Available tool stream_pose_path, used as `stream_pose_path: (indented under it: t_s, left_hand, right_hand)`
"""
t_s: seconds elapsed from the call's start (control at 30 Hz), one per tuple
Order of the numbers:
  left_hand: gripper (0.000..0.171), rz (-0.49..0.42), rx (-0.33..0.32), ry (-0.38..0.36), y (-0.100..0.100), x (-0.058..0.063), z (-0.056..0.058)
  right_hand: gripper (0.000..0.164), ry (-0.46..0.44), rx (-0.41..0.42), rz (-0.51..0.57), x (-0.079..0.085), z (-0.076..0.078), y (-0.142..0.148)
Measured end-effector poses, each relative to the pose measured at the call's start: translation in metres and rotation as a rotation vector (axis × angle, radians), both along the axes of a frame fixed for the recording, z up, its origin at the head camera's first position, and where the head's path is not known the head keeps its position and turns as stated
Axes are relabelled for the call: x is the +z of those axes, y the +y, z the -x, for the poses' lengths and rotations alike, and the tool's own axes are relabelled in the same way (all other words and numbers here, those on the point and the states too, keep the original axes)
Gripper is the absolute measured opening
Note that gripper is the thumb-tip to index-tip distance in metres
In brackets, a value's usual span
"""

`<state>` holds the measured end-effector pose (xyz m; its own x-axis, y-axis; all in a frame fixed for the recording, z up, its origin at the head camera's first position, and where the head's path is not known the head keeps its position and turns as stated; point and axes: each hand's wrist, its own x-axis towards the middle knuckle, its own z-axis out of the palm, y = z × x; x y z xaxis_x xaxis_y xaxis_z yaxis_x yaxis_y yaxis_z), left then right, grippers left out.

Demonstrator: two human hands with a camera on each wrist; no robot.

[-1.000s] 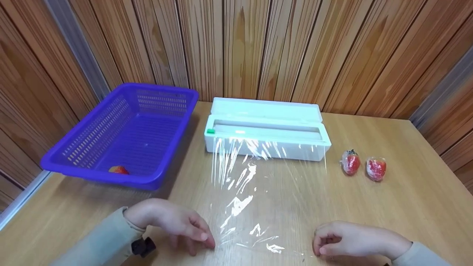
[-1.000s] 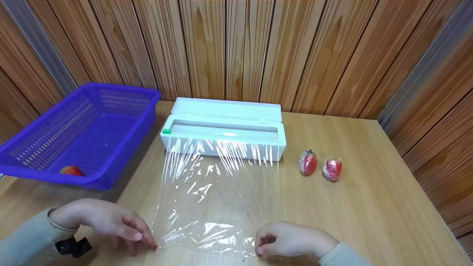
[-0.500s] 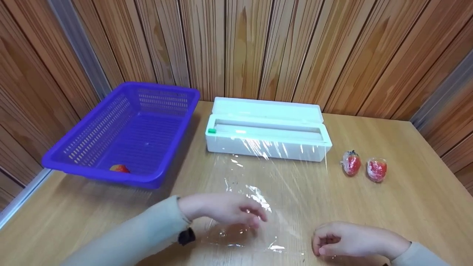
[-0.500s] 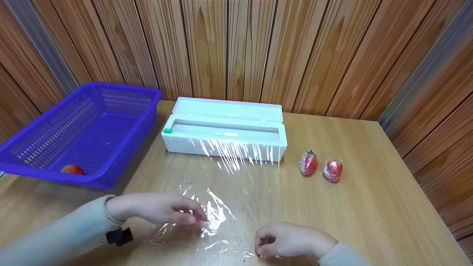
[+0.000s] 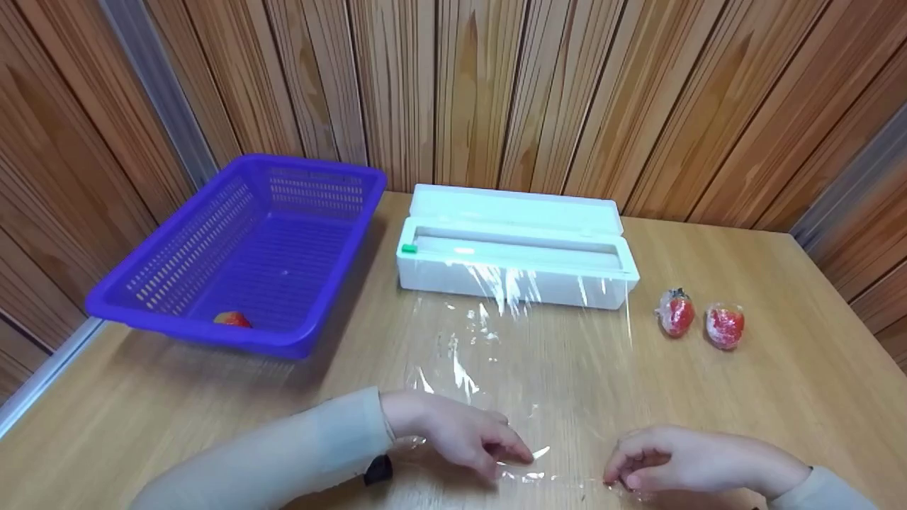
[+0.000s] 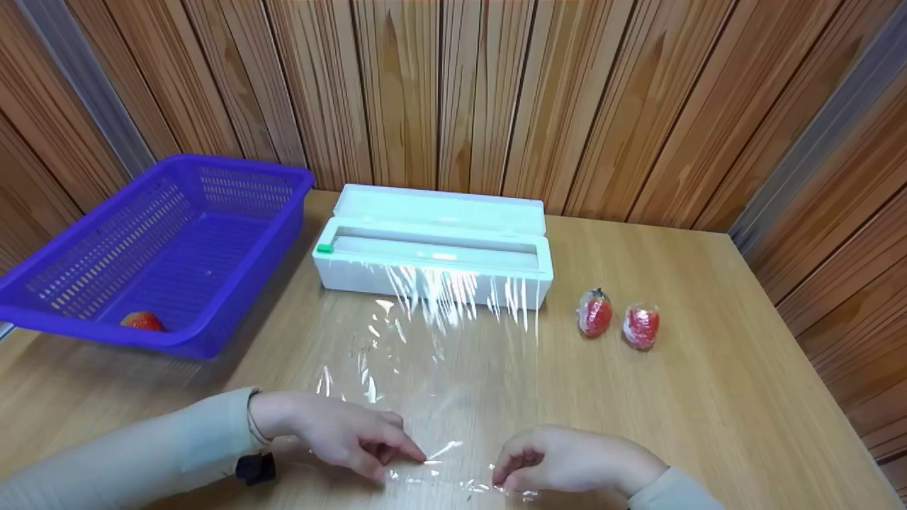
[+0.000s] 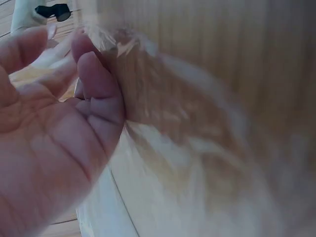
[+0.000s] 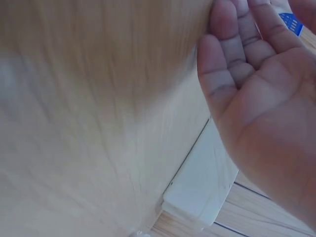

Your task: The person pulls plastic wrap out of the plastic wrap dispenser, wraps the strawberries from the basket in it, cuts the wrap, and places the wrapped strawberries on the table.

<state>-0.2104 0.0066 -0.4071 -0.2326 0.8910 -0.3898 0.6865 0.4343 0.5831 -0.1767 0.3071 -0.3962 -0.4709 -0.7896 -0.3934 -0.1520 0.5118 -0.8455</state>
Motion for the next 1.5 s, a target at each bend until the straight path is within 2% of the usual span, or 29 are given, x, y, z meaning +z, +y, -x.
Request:
stream_pose_path:
  t_s: [0.13, 0.2, 0.27, 0.33, 0.4, 0.47, 0.57, 0.67, 0.87, 1.07, 1.3, 1.4, 1.5]
  left_hand:
    - [0.044, 0.01, -0.075, 0.045, 0.002, -0.002, 0.0]
    - [0.044, 0.013, -0.078, 0.043, 0.003, -0.003, 0.0]
    - [0.044, 0.015, -0.069, 0.032, 0.003, -0.003, 0.0]
    - [0.044, 0.012, -0.068, 0.037, 0.003, -0.004, 0.0]
    - [0.045, 0.009, -0.063, 0.032, 0.004, -0.004, 0.0]
    - [0.045, 0.006, -0.074, 0.043, 0.004, -0.004, 0.0]
    - [0.045, 0.006, -0.098, 0.075, 0.005, -0.003, 0.0]
    - [0.045, 0.012, -0.111, 0.1, 0.007, -0.003, -0.001]
    - [0.045, 0.015, -0.125, 0.097, 0.009, -0.002, -0.001]
    - [0.043, 0.021, -0.107, 0.09, 0.007, -0.001, -0.001]
    - [0.044, 0.052, -0.099, 0.083, -0.004, 0.004, -0.004]
    - [0.041, 0.078, -0.07, 0.049, -0.015, 0.01, -0.005]
    - [0.036, 0.057, -0.002, -0.011, -0.03, 0.012, -0.006]
  right_hand:
    - [0.024, -0.113, 0.024, 0.028, 0.007, 0.001, 0.007]
    - [0.024, -0.147, 0.026, 0.006, 0.014, 0.003, 0.008]
    - [0.023, -0.078, 0.02, -0.016, 0.023, 0.006, 0.004]
    - [0.022, 0.046, -0.009, -0.016, 0.031, 0.008, -0.008]
    - [0.022, 0.193, -0.07, -0.004, 0.036, 0.008, -0.025]
    - [0.022, 0.273, -0.141, 0.032, 0.036, 0.008, -0.046]
    - [0.024, 0.265, -0.228, 0.107, 0.031, 0.005, -0.076]
    - [0.023, 0.208, -0.28, 0.162, 0.019, 0.004, -0.099]
    - [0.025, 0.096, -0.354, 0.143, -0.01, 0.003, -0.115]
    - [0.027, 0.058, -0.349, 0.114, -0.022, 0.002, -0.107]
    - [0.015, 0.121, -0.276, 0.032, -0.022, -0.002, -0.104]
    - [0.01, 0.162, -0.243, -0.011, -0.02, -0.002, -0.104]
    - [0.01, 0.206, -0.211, -0.03, -0.017, -0.001, -0.105]
